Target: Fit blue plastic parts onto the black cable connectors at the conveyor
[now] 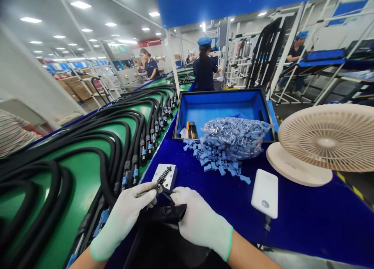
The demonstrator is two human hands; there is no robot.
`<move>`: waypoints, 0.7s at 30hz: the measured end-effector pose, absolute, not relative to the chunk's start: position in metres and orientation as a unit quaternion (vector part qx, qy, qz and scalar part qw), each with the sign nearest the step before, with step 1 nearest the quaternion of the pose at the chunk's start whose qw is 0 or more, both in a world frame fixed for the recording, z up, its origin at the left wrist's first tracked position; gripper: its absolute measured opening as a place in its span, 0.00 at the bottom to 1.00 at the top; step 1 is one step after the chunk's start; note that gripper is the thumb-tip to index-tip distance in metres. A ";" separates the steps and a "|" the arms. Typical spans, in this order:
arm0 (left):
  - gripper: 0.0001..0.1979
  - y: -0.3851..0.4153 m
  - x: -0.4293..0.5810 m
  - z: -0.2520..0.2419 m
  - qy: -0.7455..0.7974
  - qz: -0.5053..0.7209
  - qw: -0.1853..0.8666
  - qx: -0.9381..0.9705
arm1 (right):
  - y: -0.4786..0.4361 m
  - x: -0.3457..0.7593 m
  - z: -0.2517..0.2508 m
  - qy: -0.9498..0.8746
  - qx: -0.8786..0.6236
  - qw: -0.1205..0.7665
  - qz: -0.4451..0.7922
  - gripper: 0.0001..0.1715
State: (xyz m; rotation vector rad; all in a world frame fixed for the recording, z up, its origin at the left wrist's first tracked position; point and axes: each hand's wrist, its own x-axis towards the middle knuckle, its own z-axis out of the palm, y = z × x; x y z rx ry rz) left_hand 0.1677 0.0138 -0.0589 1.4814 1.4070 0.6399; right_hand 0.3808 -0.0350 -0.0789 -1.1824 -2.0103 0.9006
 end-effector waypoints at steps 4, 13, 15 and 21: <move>0.21 0.014 0.164 -0.060 0.557 0.246 0.478 0.633 | -0.036 0.379 -0.077 -0.756 -0.499 0.270 0.327 0.08; 0.21 0.044 0.184 -0.045 0.450 0.258 0.437 0.735 | -0.036 0.384 -0.086 -0.739 -0.535 0.249 0.325 0.08; 0.22 0.042 0.188 -0.043 0.431 0.244 0.434 0.753 | -0.036 0.390 -0.087 -0.739 -0.518 0.267 0.338 0.14; 0.24 0.026 0.199 -0.042 0.469 0.220 0.415 0.748 | -0.034 0.395 -0.100 -0.759 -0.500 0.256 0.330 0.09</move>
